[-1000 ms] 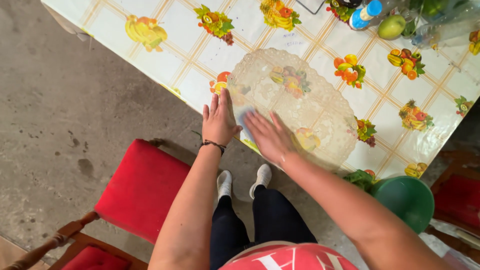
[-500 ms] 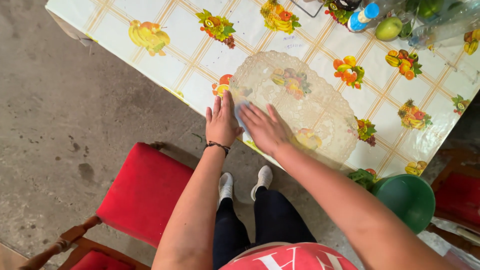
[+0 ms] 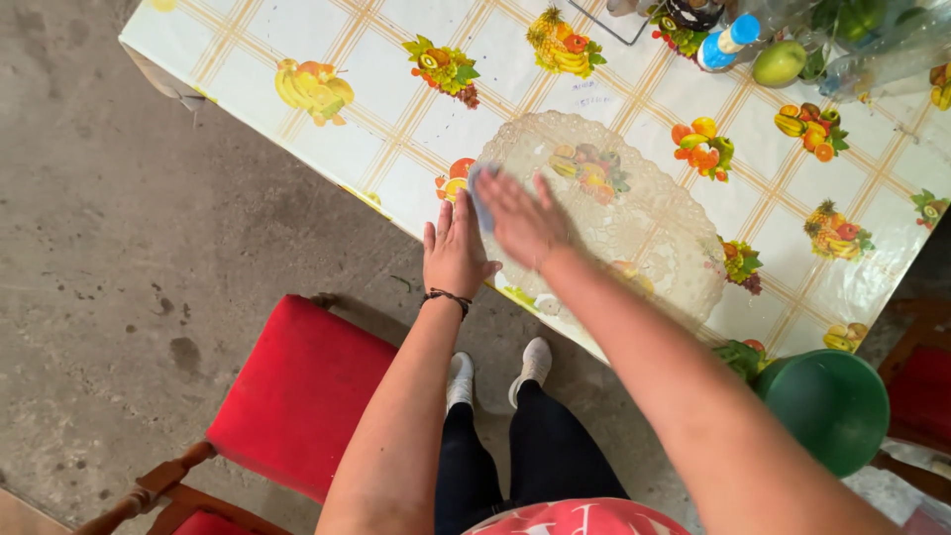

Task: Washing a cleaning cloth in a laundry tub and using it to scrub a lace doily on a table.

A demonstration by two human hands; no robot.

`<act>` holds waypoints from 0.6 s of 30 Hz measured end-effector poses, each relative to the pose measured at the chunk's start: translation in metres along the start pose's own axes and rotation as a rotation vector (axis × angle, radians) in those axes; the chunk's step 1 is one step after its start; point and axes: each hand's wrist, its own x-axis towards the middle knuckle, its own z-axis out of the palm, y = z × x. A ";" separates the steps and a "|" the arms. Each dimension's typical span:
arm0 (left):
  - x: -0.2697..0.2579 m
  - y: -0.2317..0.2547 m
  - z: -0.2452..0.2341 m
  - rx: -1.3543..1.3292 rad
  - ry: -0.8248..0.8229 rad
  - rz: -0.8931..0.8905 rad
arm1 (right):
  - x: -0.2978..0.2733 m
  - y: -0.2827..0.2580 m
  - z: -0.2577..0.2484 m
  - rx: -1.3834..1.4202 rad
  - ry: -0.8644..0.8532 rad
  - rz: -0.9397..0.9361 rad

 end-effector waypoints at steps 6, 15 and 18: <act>0.001 0.008 -0.007 0.024 -0.050 0.004 | 0.007 0.052 0.049 0.134 0.365 0.197; 0.005 0.018 -0.018 0.116 -0.135 -0.047 | -0.155 0.076 0.028 0.357 0.866 0.364; 0.008 -0.004 -0.001 0.107 -0.073 0.043 | -0.261 0.093 0.037 0.321 0.896 0.534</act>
